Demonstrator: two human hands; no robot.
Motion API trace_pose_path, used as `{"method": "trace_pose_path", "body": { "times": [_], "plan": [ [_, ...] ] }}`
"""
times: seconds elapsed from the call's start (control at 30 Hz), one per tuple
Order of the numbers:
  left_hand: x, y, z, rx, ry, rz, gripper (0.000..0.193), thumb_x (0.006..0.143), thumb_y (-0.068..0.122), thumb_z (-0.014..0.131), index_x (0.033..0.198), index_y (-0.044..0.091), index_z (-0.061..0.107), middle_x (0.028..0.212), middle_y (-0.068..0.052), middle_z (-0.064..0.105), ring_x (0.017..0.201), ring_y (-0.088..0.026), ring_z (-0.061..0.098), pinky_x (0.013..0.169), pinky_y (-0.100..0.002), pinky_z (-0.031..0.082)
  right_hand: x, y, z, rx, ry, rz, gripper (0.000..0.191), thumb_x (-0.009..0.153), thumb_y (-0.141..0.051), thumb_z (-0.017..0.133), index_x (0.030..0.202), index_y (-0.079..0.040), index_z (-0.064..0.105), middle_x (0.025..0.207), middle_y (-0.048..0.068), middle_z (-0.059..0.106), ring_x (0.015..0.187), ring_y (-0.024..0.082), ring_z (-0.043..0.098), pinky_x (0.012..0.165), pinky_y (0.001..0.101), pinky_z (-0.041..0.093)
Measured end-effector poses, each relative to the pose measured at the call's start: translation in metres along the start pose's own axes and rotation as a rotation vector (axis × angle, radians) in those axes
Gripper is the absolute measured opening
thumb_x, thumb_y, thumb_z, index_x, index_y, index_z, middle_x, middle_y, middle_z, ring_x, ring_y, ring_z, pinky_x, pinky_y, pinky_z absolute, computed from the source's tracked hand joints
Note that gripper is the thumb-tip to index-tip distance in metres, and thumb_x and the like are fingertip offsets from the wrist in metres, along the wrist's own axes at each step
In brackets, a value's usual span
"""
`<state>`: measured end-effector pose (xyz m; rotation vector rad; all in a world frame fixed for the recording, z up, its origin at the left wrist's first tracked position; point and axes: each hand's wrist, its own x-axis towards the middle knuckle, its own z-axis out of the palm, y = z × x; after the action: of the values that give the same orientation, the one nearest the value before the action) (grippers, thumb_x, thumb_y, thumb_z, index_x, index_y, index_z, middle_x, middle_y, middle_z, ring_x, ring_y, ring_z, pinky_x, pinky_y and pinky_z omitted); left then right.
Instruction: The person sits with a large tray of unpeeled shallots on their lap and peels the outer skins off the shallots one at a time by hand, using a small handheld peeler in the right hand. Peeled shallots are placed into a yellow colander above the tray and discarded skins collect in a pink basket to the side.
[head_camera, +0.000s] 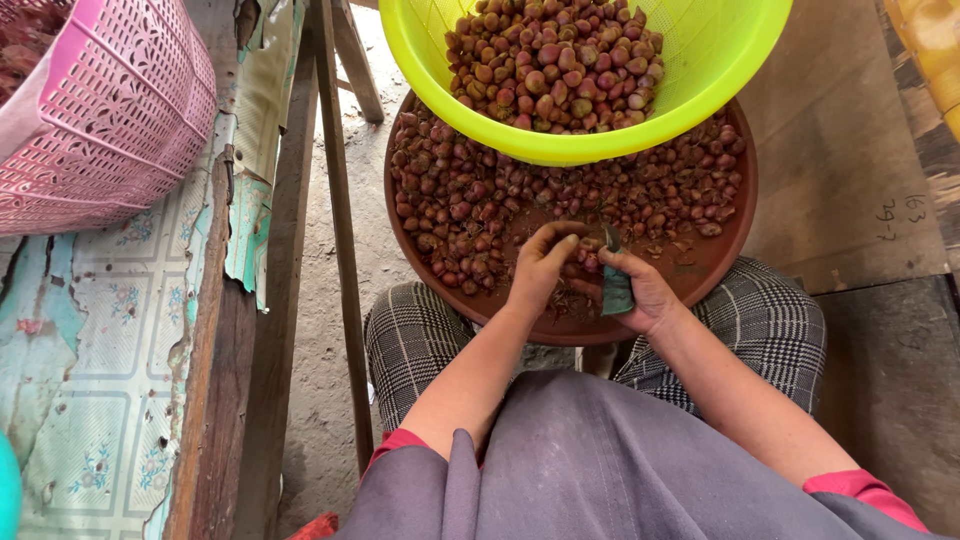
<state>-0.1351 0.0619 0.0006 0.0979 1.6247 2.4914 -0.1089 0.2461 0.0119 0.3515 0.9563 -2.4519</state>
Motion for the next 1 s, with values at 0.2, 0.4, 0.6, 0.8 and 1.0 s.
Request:
{"method": "trace_pose_path", "body": {
  "times": [0.2,0.4,0.6,0.8,1.0],
  "plan": [
    [0.004,-0.012,-0.003,0.440,0.028,0.203,0.010,0.093,0.008,0.077,0.098,-0.001,0.075,0.097,-0.006,0.068,0.086,-0.014,0.069,0.075,-0.029,0.057,0.004,0.003,-0.008,-0.016,0.002,-0.055,0.022,0.094,-0.009,0.074,0.113,-0.008,0.065,0.100,0.004,0.071,0.099,0.018,0.071,0.100,0.0484,0.058],
    [0.005,-0.022,0.005,0.051,0.075,-0.017,0.009,0.098,0.011,0.070,0.100,0.002,0.070,0.089,-0.002,0.072,0.080,-0.009,0.065,0.070,-0.026,0.055,0.004,0.004,-0.004,-0.080,0.041,-0.053,0.023,0.090,-0.007,0.073,0.112,-0.005,0.068,0.103,0.006,0.074,0.096,0.021,0.074,0.090,0.0417,0.061],
    [0.013,-0.022,-0.004,0.051,0.151,0.097,0.016,0.103,0.015,0.071,0.107,0.001,0.064,0.093,-0.007,0.071,0.085,-0.014,0.065,0.076,-0.030,0.055,-0.018,-0.018,0.039,-0.179,0.116,-0.097,0.020,0.087,-0.007,0.076,0.104,-0.008,0.064,0.098,0.009,0.074,0.085,0.019,0.073,0.077,0.0388,0.062],
    [0.020,-0.012,-0.028,0.507,0.204,0.226,0.024,0.096,0.013,0.072,0.116,0.003,0.063,0.109,-0.012,0.069,0.100,-0.023,0.067,0.086,-0.037,0.055,-0.060,-0.110,0.144,-0.512,-0.055,-0.493,0.029,0.082,-0.017,0.081,0.098,0.000,0.065,0.094,0.013,0.073,0.078,0.023,0.071,0.072,0.0383,0.061],
    [0.025,-0.015,-0.030,1.006,0.152,0.495,0.024,0.087,-0.001,0.072,0.111,0.001,0.070,0.111,-0.019,0.069,0.108,-0.043,0.062,0.090,-0.048,0.053,-0.035,-0.182,0.218,-1.104,0.011,-1.138,0.014,0.109,-0.006,0.076,0.116,-0.003,0.063,0.116,0.012,0.071,0.108,0.021,0.072,0.094,0.0407,0.064]
  ]
}}
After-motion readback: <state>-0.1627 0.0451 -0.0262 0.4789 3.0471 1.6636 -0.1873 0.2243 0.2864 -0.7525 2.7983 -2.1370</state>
